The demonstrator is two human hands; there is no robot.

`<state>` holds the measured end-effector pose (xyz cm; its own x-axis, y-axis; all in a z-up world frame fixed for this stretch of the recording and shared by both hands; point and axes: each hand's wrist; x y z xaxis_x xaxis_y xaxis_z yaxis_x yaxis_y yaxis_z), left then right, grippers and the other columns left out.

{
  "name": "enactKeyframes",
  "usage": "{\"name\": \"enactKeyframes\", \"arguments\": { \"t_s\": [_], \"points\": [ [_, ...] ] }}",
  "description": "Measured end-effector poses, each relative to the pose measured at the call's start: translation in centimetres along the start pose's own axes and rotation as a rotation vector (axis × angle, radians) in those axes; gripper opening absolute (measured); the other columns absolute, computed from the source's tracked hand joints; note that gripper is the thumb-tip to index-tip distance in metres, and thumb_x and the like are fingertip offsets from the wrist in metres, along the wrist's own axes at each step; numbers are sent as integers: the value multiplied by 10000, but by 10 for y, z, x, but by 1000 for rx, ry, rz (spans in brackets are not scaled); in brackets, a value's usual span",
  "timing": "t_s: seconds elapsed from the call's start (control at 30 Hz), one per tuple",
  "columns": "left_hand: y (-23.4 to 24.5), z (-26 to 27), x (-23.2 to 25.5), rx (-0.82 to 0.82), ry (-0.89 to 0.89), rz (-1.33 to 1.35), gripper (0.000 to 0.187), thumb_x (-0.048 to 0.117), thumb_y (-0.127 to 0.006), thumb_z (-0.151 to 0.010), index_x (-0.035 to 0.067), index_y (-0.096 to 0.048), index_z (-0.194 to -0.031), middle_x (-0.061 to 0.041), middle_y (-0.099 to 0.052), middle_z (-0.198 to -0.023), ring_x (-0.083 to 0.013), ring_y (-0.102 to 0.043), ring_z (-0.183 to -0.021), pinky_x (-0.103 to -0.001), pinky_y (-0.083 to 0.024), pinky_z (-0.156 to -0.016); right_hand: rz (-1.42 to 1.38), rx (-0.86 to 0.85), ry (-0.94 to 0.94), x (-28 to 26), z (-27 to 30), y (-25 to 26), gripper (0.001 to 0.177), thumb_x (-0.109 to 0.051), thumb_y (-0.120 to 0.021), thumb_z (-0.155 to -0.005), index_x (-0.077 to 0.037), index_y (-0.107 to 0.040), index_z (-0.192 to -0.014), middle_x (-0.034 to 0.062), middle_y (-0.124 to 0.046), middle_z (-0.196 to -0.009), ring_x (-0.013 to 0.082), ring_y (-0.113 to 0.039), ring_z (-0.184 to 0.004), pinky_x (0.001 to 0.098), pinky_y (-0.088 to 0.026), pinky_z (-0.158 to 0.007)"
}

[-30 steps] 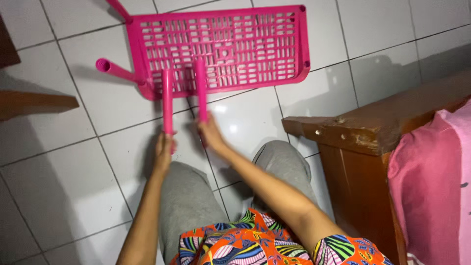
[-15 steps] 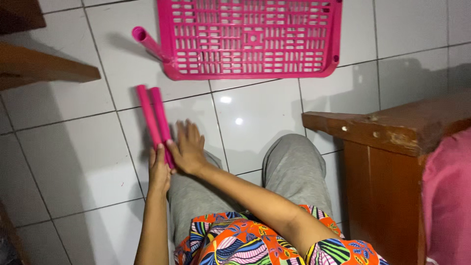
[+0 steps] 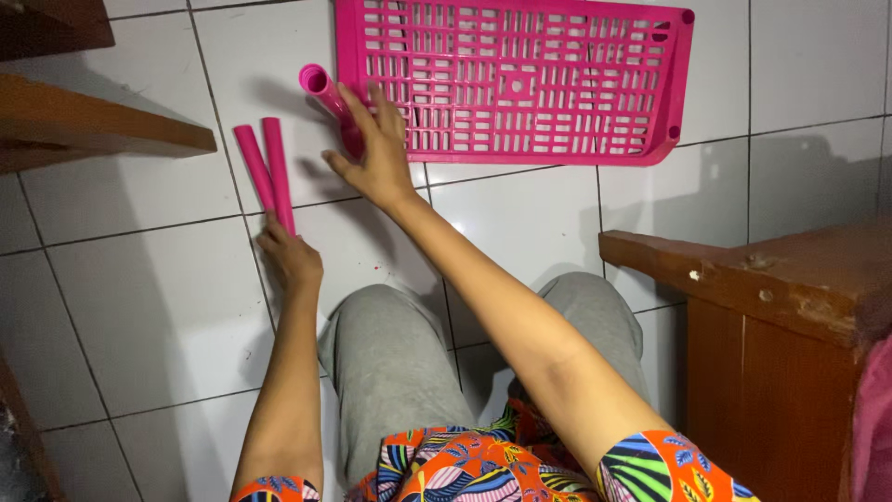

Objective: The person assembles a pink plastic rack by inserting cylindrical pink legs into the corners of a rectangular grid tray. They repeatedly insert and remove the legs, then stack the assembled unit with another identical tray.

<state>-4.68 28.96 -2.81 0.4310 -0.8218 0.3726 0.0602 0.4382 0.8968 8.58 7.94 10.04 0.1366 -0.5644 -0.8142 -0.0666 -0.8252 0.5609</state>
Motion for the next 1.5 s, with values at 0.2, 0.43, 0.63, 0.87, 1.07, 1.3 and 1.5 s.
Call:
{"name": "enactKeyframes", "arguments": {
  "t_s": [0.2, 0.43, 0.63, 0.87, 1.07, 1.3, 1.5],
  "points": [
    [1, -6, 24, -208, 131, -331, 911, 302, -575, -1006, 45, 13, -1651, -308, -205, -1577, -469, -377, -1305, -605, -474, -969, -310, 12, -25, 8, -20, -13, 583, -271, -837, -893, -115, -540, -1370, 111, -640, -1295, 290, -614, -1229, 426, -491, -1072],
    [12, -8, 28, -79, -22, -451, 1000, 605, -568, -968, 59, -53, -1629, -275, -109, -1638, -479, -286, -1413, -762, -295, -1039, -405, -105, -41, 15, -3, -6, 400, -223, -713, -994, -70, -536, -1319, 110, -640, -1200, 246, -652, -1092, 377, -527, -974],
    [6, -11, 66, -96, -287, 105, 938, 405, -809, -745, 30, -401, -1502, -284, -474, -1436, -427, -488, -1298, -510, -446, -1050, -342, -96, 137, 22, 38, 1, 361, -207, -724, -951, -62, -544, -1229, 112, -611, -1169, 263, -619, -1083, 377, -500, -958],
    [-69, -24, 71, -396, -266, 663, 655, 364, -679, -955, 54, -496, -1502, -154, -693, -1262, -227, -647, -1105, -376, -523, -954, -435, -264, -56, 27, 77, 1, 412, -287, -856, -857, -25, -545, -784, 83, -570, -799, 194, -567, -753, 337, -478, -700],
    [-98, -10, 64, -305, -388, 732, 656, 452, -540, -1032, 117, -419, -1583, -121, -653, -1351, -199, -610, -1146, -349, -490, -999, -522, -324, -116, 49, 87, -8, 396, -308, -836, -852, -28, -567, -769, 45, -599, -715, 130, -555, -671, 312, -470, -626],
    [-68, -2, 78, -573, -107, 882, 730, 607, -329, -1035, 127, -440, -1574, -82, -600, -1430, -177, -536, -1266, -311, -388, -1091, -512, 65, -340, 50, 105, -59, 466, -260, -793, -932, 0, -501, -678, 67, -506, -661, 163, -489, -645, 331, -436, -629],
    [-91, -10, 70, -677, -22, 1130, 821, 704, -211, -1047, 120, -432, -1581, -72, -556, -1495, -175, -483, -1357, -291, -311, -1172, -387, 398, -382, 37, 108, -84, 433, -217, -754, -971, -12, -507, -680, 66, -528, -713, 180, -508, -679, 347, -452, -662]
  ]
}}
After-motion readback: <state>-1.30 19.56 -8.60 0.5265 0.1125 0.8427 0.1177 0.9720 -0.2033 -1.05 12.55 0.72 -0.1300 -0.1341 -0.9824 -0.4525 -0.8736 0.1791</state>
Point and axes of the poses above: each hand's wrist, its own z-axis away from the middle knuckle, its own y-axis out of the back of the hand, x = y × z
